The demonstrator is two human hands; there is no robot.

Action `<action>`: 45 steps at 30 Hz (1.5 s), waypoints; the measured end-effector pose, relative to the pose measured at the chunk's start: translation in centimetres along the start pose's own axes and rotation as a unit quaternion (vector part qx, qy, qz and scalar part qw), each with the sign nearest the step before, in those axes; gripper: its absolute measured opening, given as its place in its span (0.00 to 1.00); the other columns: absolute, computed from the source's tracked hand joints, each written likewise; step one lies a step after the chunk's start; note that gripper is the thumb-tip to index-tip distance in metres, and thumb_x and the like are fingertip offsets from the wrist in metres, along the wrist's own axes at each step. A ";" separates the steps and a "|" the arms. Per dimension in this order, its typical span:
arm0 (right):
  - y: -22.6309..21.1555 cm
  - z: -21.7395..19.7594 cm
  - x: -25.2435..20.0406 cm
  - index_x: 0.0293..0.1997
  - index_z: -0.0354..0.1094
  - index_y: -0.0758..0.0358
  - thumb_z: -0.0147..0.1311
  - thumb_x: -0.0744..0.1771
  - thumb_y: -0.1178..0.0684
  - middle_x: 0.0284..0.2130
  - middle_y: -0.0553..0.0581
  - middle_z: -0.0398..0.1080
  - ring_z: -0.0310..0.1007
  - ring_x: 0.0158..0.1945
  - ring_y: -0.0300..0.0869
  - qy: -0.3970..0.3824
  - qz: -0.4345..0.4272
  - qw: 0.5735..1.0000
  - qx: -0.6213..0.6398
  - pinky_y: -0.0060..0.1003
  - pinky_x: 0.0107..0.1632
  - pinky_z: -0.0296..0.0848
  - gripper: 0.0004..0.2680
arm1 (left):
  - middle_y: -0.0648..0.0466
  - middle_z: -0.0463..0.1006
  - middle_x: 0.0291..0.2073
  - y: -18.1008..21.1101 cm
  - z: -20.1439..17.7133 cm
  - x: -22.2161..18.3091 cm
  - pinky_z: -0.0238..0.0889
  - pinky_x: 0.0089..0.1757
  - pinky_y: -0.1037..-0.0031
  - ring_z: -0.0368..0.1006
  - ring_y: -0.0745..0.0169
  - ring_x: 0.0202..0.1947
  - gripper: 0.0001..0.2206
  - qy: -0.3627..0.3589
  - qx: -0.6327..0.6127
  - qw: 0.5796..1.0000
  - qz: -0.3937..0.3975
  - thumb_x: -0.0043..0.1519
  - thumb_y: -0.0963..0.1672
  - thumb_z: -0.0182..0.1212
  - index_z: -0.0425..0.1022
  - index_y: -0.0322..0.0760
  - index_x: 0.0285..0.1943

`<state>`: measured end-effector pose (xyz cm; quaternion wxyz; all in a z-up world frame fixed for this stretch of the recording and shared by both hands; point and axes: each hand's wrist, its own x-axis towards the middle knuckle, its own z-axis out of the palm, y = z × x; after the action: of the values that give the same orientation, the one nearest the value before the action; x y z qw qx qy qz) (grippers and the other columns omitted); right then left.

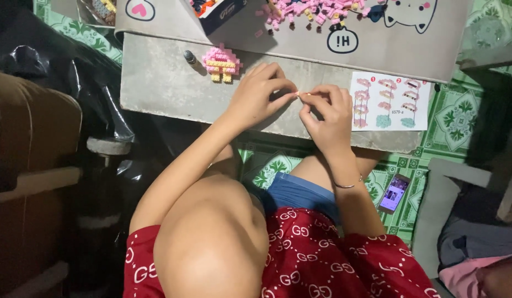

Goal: Assembling small interlocking plastic toy blocks to create a figure.

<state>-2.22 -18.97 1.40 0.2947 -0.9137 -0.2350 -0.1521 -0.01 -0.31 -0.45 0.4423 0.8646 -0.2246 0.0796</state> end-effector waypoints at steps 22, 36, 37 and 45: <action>0.8 0.0 0.0 0.36 0.68 0.56 0.59 0.60 0.58 0.32 0.50 0.60 0.61 0.39 0.44 0.019 0.084 0.995 0.045 0.39 0.46 0.59 0.06 | 0.54 0.70 0.30 0.4 -0.2 0.6 0.61 0.39 0.67 0.67 0.55 0.33 0.04 -0.001 -0.004 1.000 -0.019 0.57 0.44 0.62 0.78 0.44 0.38; 3.0 -1.2 6.1 0.46 0.65 0.67 0.48 0.65 0.63 0.42 0.60 0.61 0.61 0.48 0.49 0.016 0.125 0.991 0.055 0.41 0.53 0.61 0.07 | 0.55 0.72 0.40 0.2 -0.4 0.1 0.55 0.40 0.66 0.61 0.55 0.38 0.08 -0.026 -0.009 0.999 0.035 0.59 0.39 0.53 0.76 0.42 0.43; 3.5 -1.3 6.7 0.47 0.65 0.66 0.48 0.65 0.64 0.41 0.59 0.61 0.61 0.48 0.49 0.037 0.104 0.993 0.030 0.41 0.52 0.61 0.07 | 0.56 0.73 0.41 0.2 -0.3 0.1 0.55 0.39 0.67 0.60 0.55 0.38 0.08 -0.029 -0.011 0.999 0.032 0.59 0.39 0.53 0.76 0.42 0.43; 4.8 0.7 9.6 0.39 0.70 0.56 0.55 0.64 0.56 0.39 0.51 0.62 0.59 0.42 0.45 0.025 0.042 0.995 -0.084 0.41 0.46 0.58 0.03 | 0.45 0.71 0.40 2.2 0.2 -1.1 0.61 0.31 0.68 0.67 0.56 0.31 0.10 0.023 0.261 0.932 0.252 0.60 0.39 0.57 0.65 0.29 0.47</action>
<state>8.44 -18.72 2.58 0.2286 -0.9402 -0.1754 -0.1818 -2.01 -1.23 0.66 0.1714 0.8627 -0.3961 0.2637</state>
